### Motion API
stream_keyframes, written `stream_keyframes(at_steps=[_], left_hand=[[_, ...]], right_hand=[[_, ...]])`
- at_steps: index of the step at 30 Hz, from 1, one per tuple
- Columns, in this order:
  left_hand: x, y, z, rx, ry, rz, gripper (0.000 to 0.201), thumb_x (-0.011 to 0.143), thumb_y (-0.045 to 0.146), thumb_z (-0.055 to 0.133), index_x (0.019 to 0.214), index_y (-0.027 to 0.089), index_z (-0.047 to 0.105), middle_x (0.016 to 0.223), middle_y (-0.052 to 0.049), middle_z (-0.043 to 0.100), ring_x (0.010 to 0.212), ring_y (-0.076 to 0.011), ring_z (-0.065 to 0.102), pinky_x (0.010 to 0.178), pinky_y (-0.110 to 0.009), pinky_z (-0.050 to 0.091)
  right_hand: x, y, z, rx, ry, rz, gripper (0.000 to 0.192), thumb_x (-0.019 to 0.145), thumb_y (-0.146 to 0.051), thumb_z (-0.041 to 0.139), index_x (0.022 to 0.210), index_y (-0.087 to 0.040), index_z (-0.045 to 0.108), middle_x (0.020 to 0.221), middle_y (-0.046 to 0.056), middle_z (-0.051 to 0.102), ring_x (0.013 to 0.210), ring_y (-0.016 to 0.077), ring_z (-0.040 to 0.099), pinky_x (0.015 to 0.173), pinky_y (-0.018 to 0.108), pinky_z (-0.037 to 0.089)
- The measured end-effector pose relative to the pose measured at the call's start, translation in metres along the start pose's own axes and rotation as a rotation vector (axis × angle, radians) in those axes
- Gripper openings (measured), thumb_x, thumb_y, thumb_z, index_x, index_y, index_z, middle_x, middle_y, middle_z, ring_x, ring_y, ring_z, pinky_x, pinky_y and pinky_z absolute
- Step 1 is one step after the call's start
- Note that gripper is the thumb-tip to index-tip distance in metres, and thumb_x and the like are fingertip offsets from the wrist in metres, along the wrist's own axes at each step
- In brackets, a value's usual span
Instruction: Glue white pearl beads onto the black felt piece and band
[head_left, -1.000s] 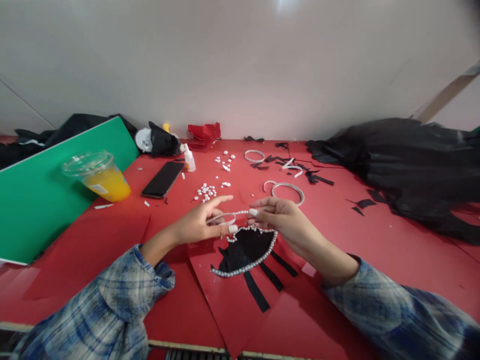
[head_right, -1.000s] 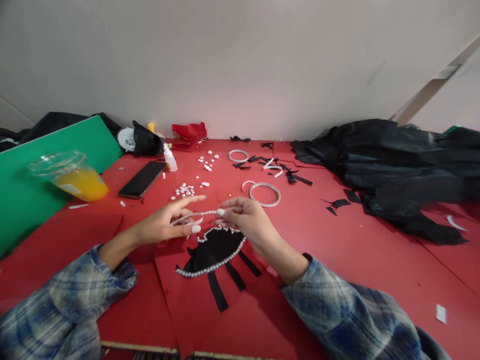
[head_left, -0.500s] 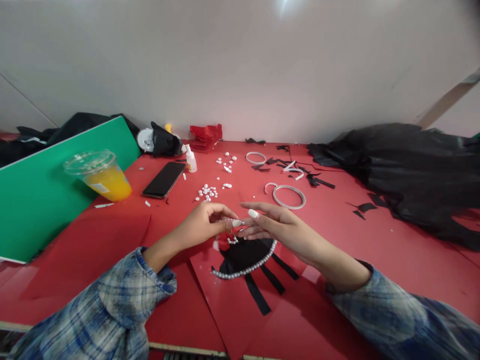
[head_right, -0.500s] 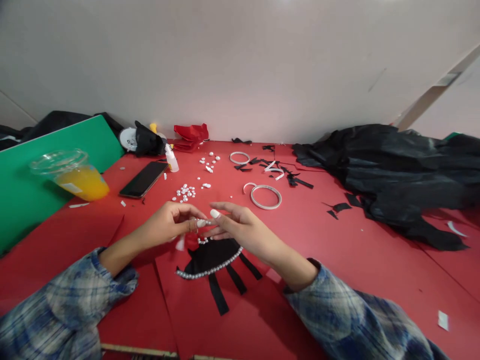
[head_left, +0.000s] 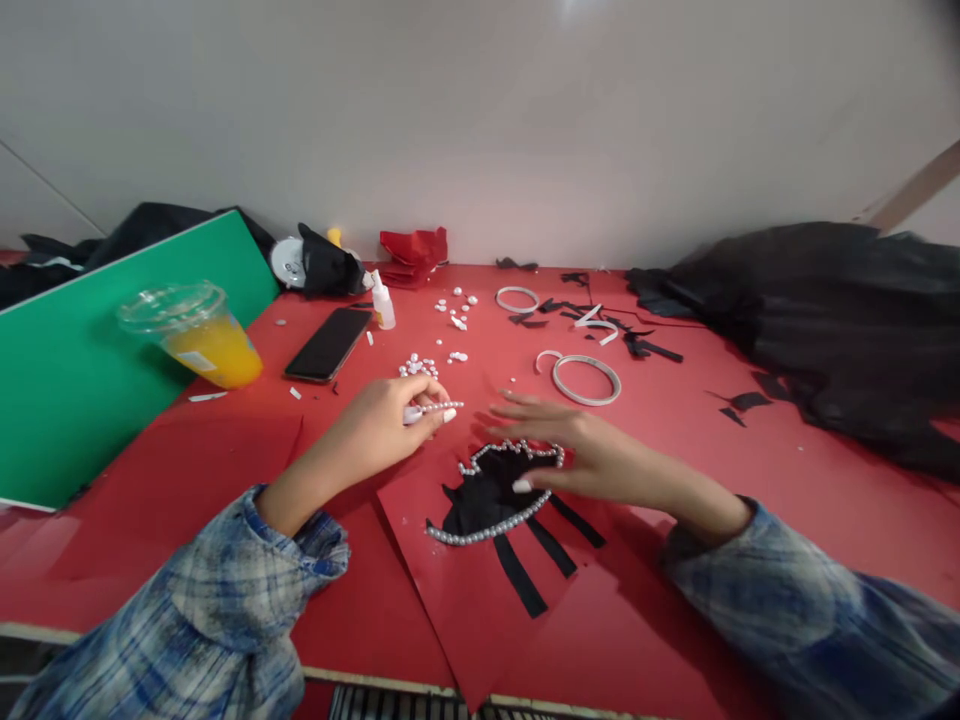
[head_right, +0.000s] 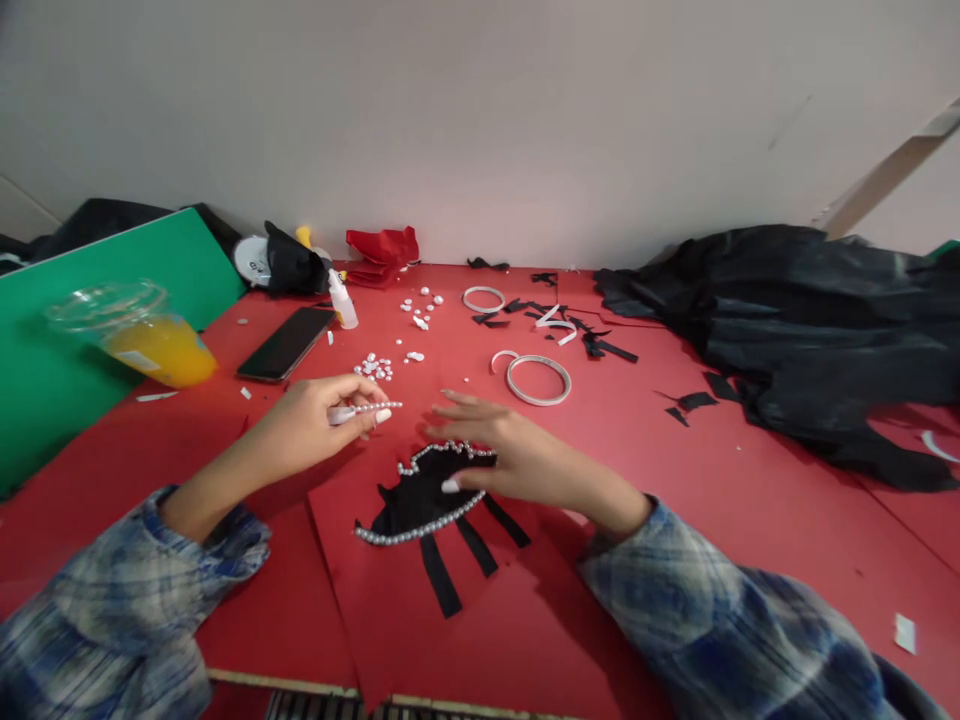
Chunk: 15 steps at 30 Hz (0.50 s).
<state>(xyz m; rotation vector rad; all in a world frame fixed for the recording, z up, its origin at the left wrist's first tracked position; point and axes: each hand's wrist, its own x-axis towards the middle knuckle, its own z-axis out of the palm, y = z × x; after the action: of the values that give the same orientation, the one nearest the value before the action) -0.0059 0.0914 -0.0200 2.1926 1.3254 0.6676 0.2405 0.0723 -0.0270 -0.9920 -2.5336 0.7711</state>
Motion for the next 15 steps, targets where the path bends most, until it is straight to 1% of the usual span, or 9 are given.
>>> stream_keyframes(at_steps=[2, 5, 7, 8, 9, 10, 12, 14, 15], left_hand=[[-0.001, 0.000, -0.003, 0.037, 0.004, 0.019, 0.017, 0.081, 0.033, 0.054, 0.087, 0.018, 0.059, 0.076, -0.002, 0.066, 0.064, -0.0141, 0.062, 0.059, -0.023, 0.046], [-0.001, 0.001, -0.005, 0.159, 0.064, 0.012, 0.016, 0.082, 0.031, 0.053, 0.092, 0.019, 0.059, 0.082, -0.003, 0.066, 0.066, -0.0142, 0.062, 0.058, -0.023, 0.045], [-0.001, 0.002, -0.006, 0.277, 0.133, -0.009, 0.023, 0.081, 0.030, 0.053, 0.102, 0.021, 0.058, 0.079, -0.002, 0.065, 0.066, -0.0153, 0.061, 0.055, -0.023, 0.043], [-0.002, 0.003, -0.006, 0.319, 0.154, -0.015, 0.027, 0.081, 0.030, 0.054, 0.107, 0.021, 0.056, 0.076, -0.001, 0.064, 0.065, -0.0153, 0.060, 0.054, -0.023, 0.041], [-0.002, 0.004, -0.006, 0.340, 0.163, -0.010, 0.029, 0.081, 0.030, 0.054, 0.109, 0.022, 0.055, 0.073, -0.001, 0.063, 0.063, -0.0149, 0.060, 0.054, -0.022, 0.041], [-0.002, 0.005, -0.005, 0.338, 0.161, 0.005, 0.029, 0.081, 0.032, 0.054, 0.109, 0.022, 0.055, 0.072, 0.000, 0.062, 0.061, -0.0145, 0.059, 0.054, -0.022, 0.040], [-0.004, 0.008, -0.002, 0.280, 0.121, 0.048, 0.025, 0.081, 0.034, 0.056, 0.103, 0.021, 0.057, 0.075, 0.000, 0.063, 0.062, -0.0138, 0.059, 0.056, -0.022, 0.041], [-0.007, 0.013, 0.003, 0.212, 0.029, 0.087, 0.023, 0.081, 0.034, 0.056, 0.100, 0.021, 0.057, 0.078, -0.001, 0.064, 0.066, -0.0143, 0.061, 0.058, -0.023, 0.043], [-0.008, 0.016, 0.005, 0.182, -0.033, 0.101, 0.022, 0.082, 0.032, 0.055, 0.101, 0.021, 0.056, 0.079, -0.001, 0.065, 0.068, -0.0147, 0.061, 0.059, -0.023, 0.043]], right_hand=[[-0.005, -0.001, 0.000, -0.144, -0.127, -0.024, 0.052, 0.079, -0.039, 0.062, 0.128, -0.029, 0.051, 0.141, 0.005, 0.041, 0.131, 0.0265, 0.034, 0.104, 0.043, 0.035], [-0.012, -0.020, 0.010, -0.430, -0.061, 0.105, 0.056, 0.077, -0.040, 0.064, 0.129, -0.022, 0.050, 0.133, 0.014, 0.049, 0.115, 0.0311, 0.052, 0.091, 0.044, 0.046], [-0.015, -0.037, 0.019, -0.607, -0.013, 0.188, 0.043, 0.076, -0.040, 0.065, 0.112, -0.016, 0.063, 0.098, 0.016, 0.068, 0.085, 0.0295, 0.066, 0.070, 0.038, 0.052], [-0.016, -0.044, 0.021, -0.657, -0.022, 0.240, 0.033, 0.080, -0.040, 0.061, 0.100, -0.015, 0.067, 0.075, 0.013, 0.069, 0.066, 0.0262, 0.066, 0.058, 0.035, 0.051], [-0.016, -0.048, 0.022, -0.677, -0.025, 0.271, 0.028, 0.083, -0.040, 0.057, 0.091, -0.015, 0.068, 0.061, 0.009, 0.065, 0.054, 0.0233, 0.063, 0.050, 0.032, 0.047], [-0.017, -0.050, 0.022, -0.674, -0.017, 0.277, 0.027, 0.085, -0.038, 0.054, 0.088, -0.015, 0.067, 0.057, 0.007, 0.062, 0.050, 0.0217, 0.061, 0.046, 0.031, 0.045], [-0.018, -0.042, 0.018, -0.600, 0.017, 0.217, 0.024, 0.086, -0.035, 0.053, 0.095, -0.017, 0.065, 0.070, 0.008, 0.066, 0.059, 0.0219, 0.064, 0.051, 0.031, 0.048], [-0.019, -0.026, 0.014, -0.455, 0.039, 0.089, 0.032, 0.085, -0.035, 0.056, 0.112, -0.019, 0.059, 0.104, 0.012, 0.065, 0.090, 0.0244, 0.064, 0.071, 0.034, 0.052], [-0.020, -0.017, 0.013, -0.376, 0.033, 0.023, 0.039, 0.084, -0.037, 0.056, 0.120, -0.021, 0.054, 0.121, 0.012, 0.058, 0.107, 0.0254, 0.057, 0.084, 0.037, 0.050]])
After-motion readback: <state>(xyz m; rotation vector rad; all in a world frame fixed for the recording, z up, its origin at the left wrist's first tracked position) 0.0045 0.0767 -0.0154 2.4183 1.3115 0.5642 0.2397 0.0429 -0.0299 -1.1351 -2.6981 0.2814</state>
